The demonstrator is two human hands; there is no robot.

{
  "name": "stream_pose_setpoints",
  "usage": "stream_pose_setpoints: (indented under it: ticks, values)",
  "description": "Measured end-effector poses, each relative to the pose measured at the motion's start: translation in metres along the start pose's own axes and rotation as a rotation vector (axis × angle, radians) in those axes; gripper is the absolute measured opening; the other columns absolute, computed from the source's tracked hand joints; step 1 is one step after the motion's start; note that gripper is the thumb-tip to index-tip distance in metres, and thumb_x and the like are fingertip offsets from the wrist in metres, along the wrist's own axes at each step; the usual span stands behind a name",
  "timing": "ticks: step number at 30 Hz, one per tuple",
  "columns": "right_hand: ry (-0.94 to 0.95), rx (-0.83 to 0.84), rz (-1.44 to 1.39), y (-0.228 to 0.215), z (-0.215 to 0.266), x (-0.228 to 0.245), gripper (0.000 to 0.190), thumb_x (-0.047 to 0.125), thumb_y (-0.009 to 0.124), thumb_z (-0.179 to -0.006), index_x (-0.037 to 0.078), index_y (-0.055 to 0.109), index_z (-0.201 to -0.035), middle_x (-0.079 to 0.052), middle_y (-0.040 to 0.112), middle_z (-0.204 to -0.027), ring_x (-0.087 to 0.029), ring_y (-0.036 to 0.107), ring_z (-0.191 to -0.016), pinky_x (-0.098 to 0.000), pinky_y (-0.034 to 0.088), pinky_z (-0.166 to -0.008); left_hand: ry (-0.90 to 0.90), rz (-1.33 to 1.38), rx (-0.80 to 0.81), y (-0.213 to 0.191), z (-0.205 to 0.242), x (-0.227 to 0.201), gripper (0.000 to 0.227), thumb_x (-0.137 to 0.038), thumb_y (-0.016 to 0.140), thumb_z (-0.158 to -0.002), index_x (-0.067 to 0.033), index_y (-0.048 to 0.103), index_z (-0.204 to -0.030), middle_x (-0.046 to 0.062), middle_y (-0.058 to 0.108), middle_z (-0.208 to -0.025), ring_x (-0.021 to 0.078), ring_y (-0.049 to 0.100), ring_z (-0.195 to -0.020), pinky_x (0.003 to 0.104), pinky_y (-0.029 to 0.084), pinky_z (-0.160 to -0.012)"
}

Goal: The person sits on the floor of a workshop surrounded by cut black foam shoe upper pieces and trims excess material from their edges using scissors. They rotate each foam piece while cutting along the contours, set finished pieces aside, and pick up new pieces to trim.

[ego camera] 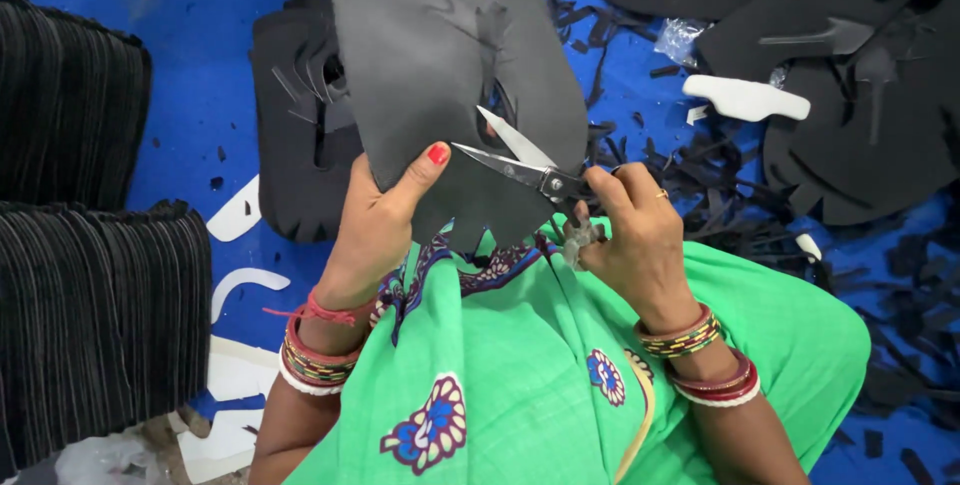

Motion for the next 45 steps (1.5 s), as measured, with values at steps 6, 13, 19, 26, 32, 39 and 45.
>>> stream_pose_setpoints:
  ticks: [6,13,19,26,32,39,45]
  values:
    - [-0.043,-0.059,0.051,0.002,0.01,-0.005,0.034,0.005,0.08,-0.089,0.007,0.063,-0.119,-0.011,0.054,-0.09,-0.031,0.056,-0.069,-0.0417,0.047,-0.062,-0.031,-0.032,0.042,0.014,0.001,-0.013,0.033,-0.015,0.059,-0.107,0.0084,0.066,-0.129,0.015,0.074,-0.119,0.0207,0.073,-0.106,0.033,0.059,-0.094]
    - [-0.053,-0.12,0.118,0.004,0.022,-0.011,0.041,-0.003,0.074,-0.083,0.008,0.066,-0.122,-0.012,0.055,-0.09,-0.031,0.059,-0.071,-0.0418,0.047,-0.062,0.068,0.192,0.001,0.033,0.004,0.002,0.034,-0.014,0.056,-0.106,0.0068,0.059,-0.133,0.016,0.07,-0.132,0.0227,0.068,-0.124,0.035,0.055,-0.108]
    - [0.09,-0.139,-0.177,0.001,0.015,-0.013,0.038,-0.007,0.079,-0.087,0.007,0.064,-0.12,-0.01,0.057,-0.09,-0.024,0.059,-0.069,-0.0346,0.05,-0.062,0.329,0.004,-0.146,0.028,0.011,-0.003,0.035,-0.013,0.054,-0.114,0.0078,0.057,-0.142,0.013,0.065,-0.14,0.0203,0.062,-0.128,0.034,0.049,-0.114]
    - [0.109,-0.101,-0.181,-0.006,0.005,-0.003,0.052,-0.001,0.082,-0.074,0.003,0.06,-0.121,-0.013,0.056,-0.097,-0.025,0.062,-0.07,-0.0355,0.05,-0.061,0.34,0.034,-0.095,0.039,0.014,-0.006,0.033,-0.014,0.053,-0.113,0.0045,0.056,-0.14,0.013,0.063,-0.143,0.0195,0.061,-0.133,0.035,0.047,-0.118]
    - [0.057,-0.103,-0.022,-0.006,0.007,0.002,0.046,0.0,0.083,-0.079,0.004,0.062,-0.119,-0.013,0.056,-0.095,-0.029,0.058,-0.068,-0.0394,0.048,-0.06,0.336,-0.139,-0.199,0.03,0.016,0.014,0.033,-0.012,0.053,-0.113,0.0083,0.058,-0.139,0.017,0.064,-0.139,0.023,0.063,-0.128,0.036,0.049,-0.114]
    - [0.096,-0.054,-0.153,-0.003,0.006,0.007,0.041,-0.001,0.081,-0.08,0.003,0.063,-0.116,-0.012,0.057,-0.093,-0.025,0.06,-0.066,-0.0364,0.048,-0.058,0.375,0.105,-0.035,0.052,0.014,-0.004,0.037,-0.018,0.052,-0.113,0.0012,0.052,-0.144,0.008,0.058,-0.148,0.0179,0.054,-0.144,0.033,0.037,-0.128]
    - [0.116,-0.052,-0.077,-0.005,0.006,0.007,0.037,0.001,0.083,-0.082,0.004,0.064,-0.114,-0.013,0.055,-0.091,-0.026,0.057,-0.062,-0.0373,0.046,-0.055,0.306,-0.121,-0.279,0.017,0.022,0.04,0.028,-0.012,0.06,-0.112,0.007,0.065,-0.132,0.013,0.067,-0.131,0.018,0.061,-0.12,0.033,0.047,-0.109]
Point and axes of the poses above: each hand's wrist, its own z-axis away from the middle knuckle, its own y-axis out of the palm, x = y × z, the point moved 8 cm from there along -z, towards the middle knuckle
